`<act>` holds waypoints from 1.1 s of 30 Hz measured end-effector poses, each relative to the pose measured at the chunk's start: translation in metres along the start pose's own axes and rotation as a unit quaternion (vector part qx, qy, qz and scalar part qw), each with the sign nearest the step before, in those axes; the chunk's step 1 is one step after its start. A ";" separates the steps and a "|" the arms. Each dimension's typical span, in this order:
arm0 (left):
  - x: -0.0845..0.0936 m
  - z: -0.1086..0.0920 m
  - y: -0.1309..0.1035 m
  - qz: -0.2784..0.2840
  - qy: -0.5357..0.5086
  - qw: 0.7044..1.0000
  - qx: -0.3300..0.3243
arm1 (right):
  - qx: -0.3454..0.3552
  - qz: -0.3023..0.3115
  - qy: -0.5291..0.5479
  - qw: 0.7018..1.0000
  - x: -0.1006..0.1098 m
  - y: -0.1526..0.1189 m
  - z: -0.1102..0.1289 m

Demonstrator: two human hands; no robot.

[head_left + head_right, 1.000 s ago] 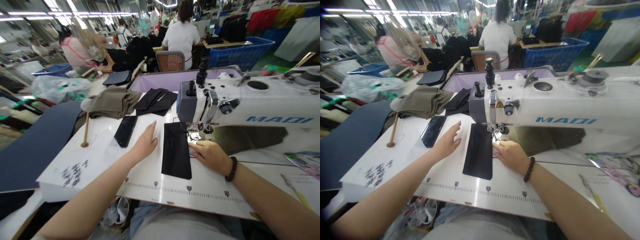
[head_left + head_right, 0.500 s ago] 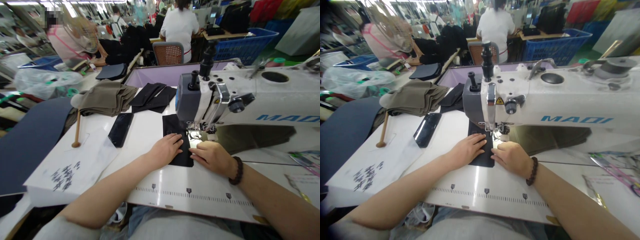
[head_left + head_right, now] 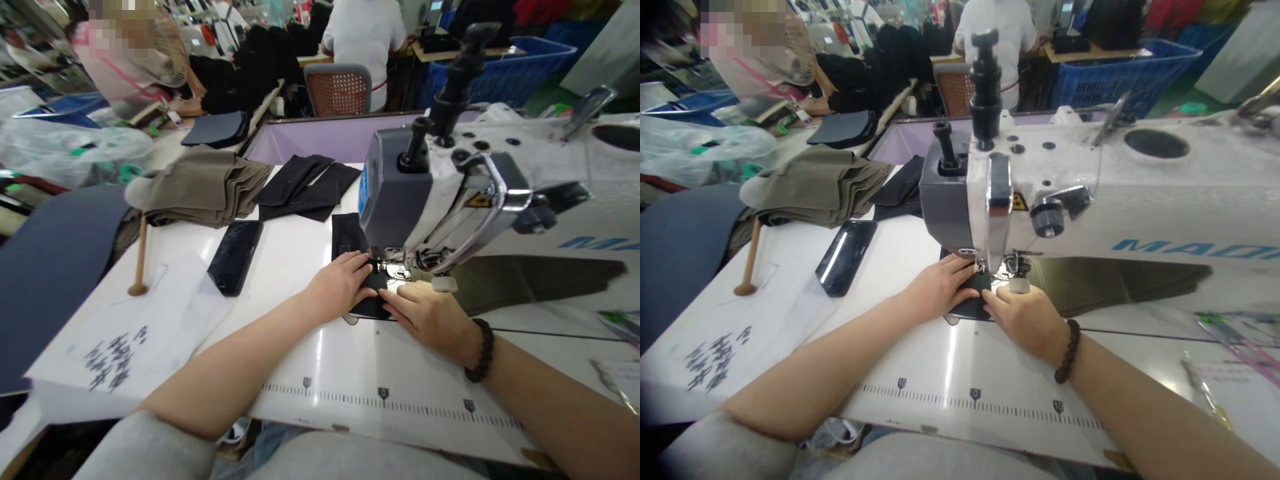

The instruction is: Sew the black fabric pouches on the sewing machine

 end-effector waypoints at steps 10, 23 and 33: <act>0.001 0.002 0.001 -0.001 -0.016 1.000 0.001 | -0.004 -0.003 -0.017 1.000 -0.003 -0.001 -0.001; 0.005 0.000 0.002 -0.003 -0.001 1.000 -0.011 | -0.008 -0.013 -0.024 1.000 -0.002 0.001 0.000; 0.005 -0.002 -0.003 -0.023 -0.013 0.998 -0.055 | 0.032 -0.007 0.011 0.999 -0.003 -0.004 0.001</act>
Point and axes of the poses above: each hand's wrist, its own y-axis towards the middle knuckle, its own x-axis out of the back of the hand, z = x × y, the point moved 7 cm from there along y, towards the middle knuckle, and after that the axes turned 10 degrees about -y, right-handed, at the moved point
